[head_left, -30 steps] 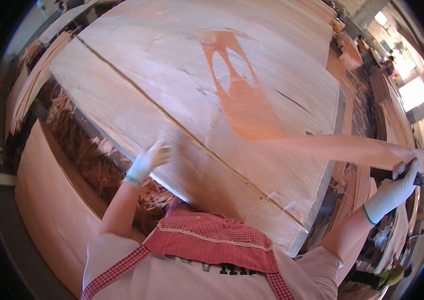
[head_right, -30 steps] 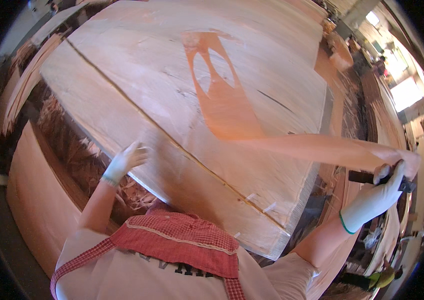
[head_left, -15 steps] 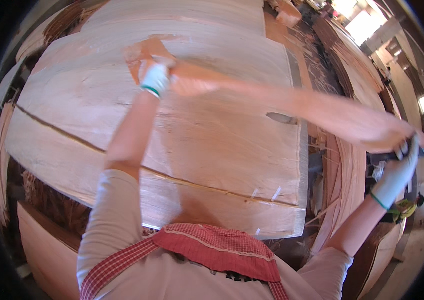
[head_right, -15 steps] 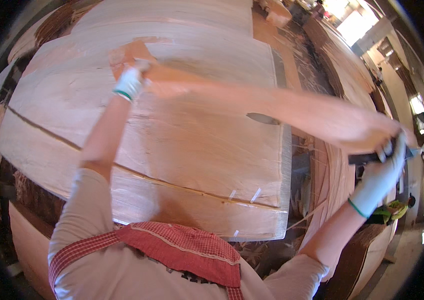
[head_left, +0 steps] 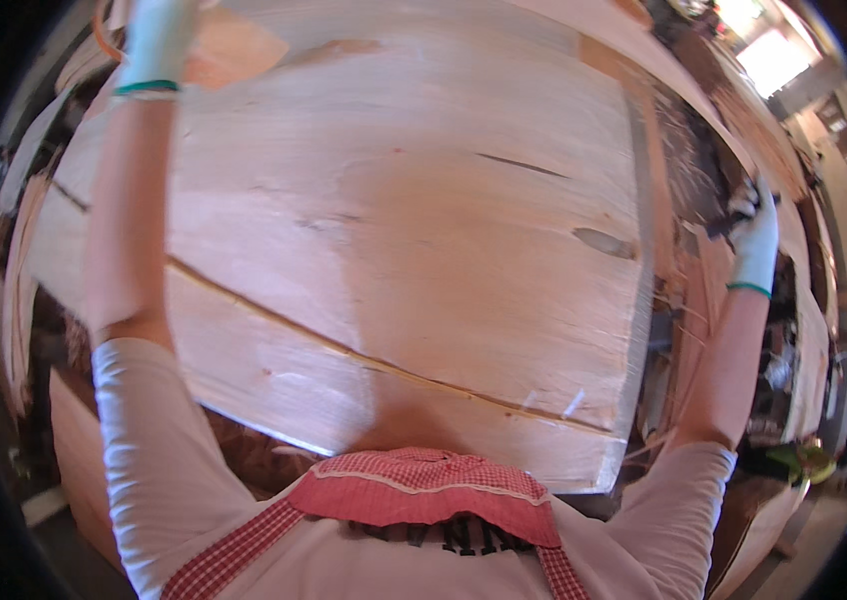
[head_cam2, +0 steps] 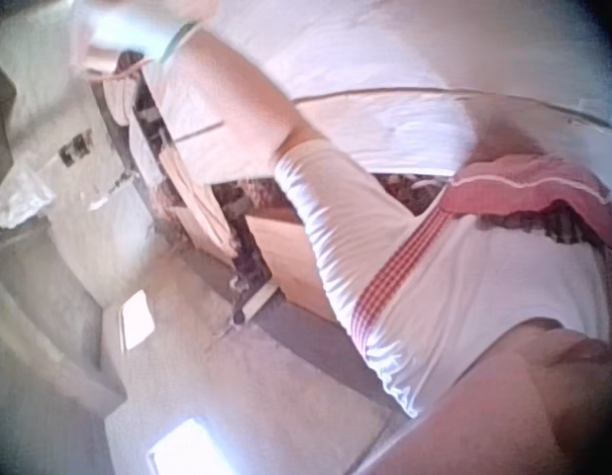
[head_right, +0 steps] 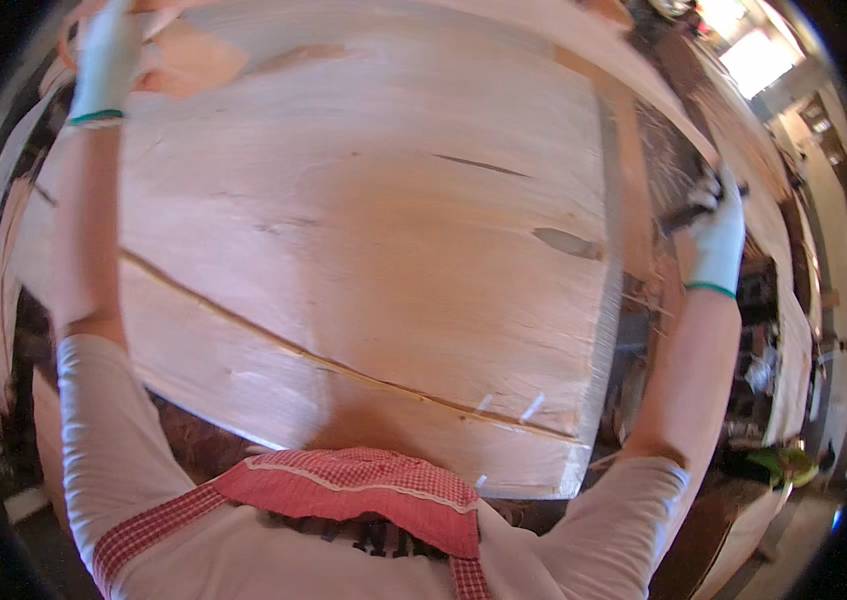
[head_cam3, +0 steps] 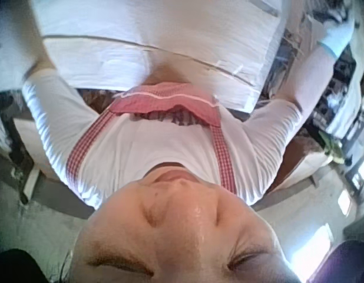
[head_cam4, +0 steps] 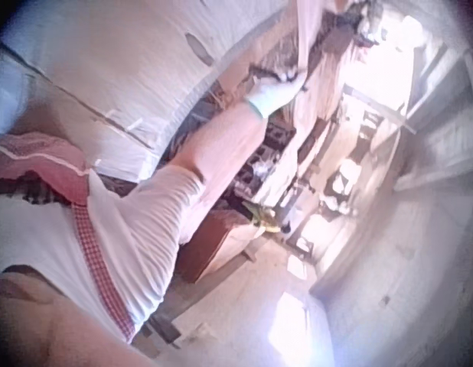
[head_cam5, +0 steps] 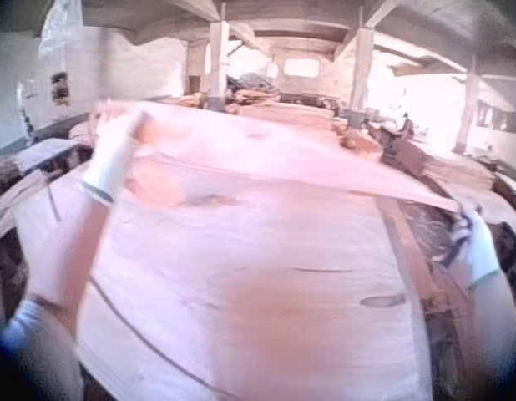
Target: The person uses a knife to cut away damaged sections of wood veneer sheets and applies tape to secure the edges and repair gaps on several large stacks of wooden boards.
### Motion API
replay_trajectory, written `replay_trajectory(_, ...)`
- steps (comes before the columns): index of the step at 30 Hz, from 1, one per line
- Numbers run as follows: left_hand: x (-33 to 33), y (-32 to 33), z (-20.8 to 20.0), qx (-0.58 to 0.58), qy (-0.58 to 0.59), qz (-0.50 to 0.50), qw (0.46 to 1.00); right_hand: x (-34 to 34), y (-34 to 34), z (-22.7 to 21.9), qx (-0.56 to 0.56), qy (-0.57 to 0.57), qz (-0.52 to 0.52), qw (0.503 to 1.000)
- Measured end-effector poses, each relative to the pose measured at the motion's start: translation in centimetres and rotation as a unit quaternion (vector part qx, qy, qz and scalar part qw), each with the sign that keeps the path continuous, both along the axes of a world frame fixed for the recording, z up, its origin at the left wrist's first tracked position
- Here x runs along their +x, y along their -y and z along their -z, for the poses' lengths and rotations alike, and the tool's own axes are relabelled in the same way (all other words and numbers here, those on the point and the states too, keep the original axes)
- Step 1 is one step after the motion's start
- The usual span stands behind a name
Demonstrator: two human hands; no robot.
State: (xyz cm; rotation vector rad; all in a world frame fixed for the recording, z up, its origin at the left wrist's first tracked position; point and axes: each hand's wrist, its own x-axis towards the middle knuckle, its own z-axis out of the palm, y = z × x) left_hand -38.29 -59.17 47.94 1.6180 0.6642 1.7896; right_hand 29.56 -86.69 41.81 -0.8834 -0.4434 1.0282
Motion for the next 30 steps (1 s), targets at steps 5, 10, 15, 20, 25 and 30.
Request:
replay_trajectory(5, 4.8, -1.6, 14.4, -0.368, 0.072, 0.113, 0.920, 1.7, 0.7, 8.5, -0.129, 0.062, 0.233, 0.962)
replay_trajectory(10, 8.7, -1.8, 23.7, -0.357, 0.097, 0.136, 0.919, 3.2, 0.8, 15.6, -0.160, 0.147, 0.205, 0.954)
replay_trajectory(15, 11.5, -6.5, 30.8, -0.401, 0.072, 0.089, 0.909, 4.3, 0.6, 20.5, -0.232, 0.179, 0.268, 0.918)
replay_trajectory(20, 8.9, -7.3, 39.9, -0.090, -0.413, -0.087, 0.902, 2.5, 0.5, 27.0, -0.264, 0.238, 0.260, 0.898)
replay_trajectory(25, 11.5, -2.9, 40.6, -0.515, 0.043, -0.006, 0.856, 0.6, 3.4, 32.0, -0.347, 0.193, 0.259, 0.881)
replay_trajectory(30, 8.6, -0.7, 41.5, -0.573, 0.021, 0.001, 0.819, 0.1, 4.2, 34.2, -0.409, 0.238, 0.238, 0.848)
